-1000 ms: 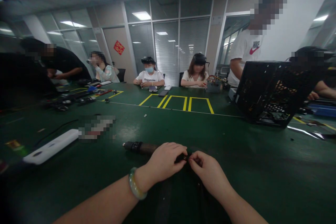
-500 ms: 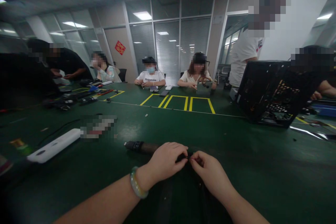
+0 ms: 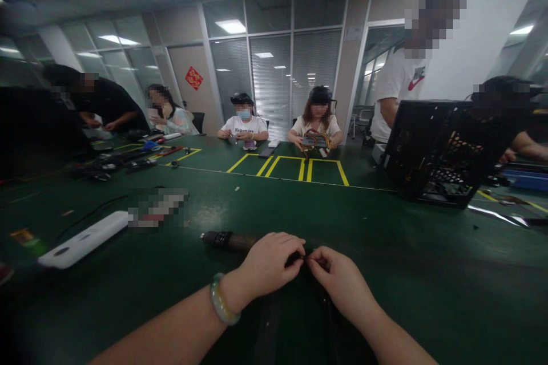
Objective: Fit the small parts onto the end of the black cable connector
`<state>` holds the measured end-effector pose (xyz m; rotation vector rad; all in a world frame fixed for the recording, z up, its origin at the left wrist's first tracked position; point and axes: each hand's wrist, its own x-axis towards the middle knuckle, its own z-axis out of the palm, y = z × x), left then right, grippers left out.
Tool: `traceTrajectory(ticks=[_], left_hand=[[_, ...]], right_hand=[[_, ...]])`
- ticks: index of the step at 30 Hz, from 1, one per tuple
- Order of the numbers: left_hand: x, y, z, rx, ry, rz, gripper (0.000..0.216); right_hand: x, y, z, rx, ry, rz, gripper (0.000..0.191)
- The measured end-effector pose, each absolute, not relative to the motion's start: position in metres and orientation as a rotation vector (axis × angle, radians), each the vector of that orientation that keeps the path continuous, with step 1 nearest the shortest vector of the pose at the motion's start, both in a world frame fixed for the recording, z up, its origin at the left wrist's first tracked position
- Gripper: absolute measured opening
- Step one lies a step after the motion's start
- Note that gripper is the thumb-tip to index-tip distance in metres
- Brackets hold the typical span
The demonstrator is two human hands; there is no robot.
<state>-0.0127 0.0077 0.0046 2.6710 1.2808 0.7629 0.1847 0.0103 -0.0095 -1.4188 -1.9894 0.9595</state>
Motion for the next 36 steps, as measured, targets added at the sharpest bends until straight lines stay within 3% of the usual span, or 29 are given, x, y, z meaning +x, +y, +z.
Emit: traceTrajectory(ticks=[36], left_hand=[[-0.0135,0.0113,0.0016,2.703,1.250,0.740,0.011]], right_hand=[[0.1855,0.0113,-0.0150,-1.374,-1.953,0.972,0.021]])
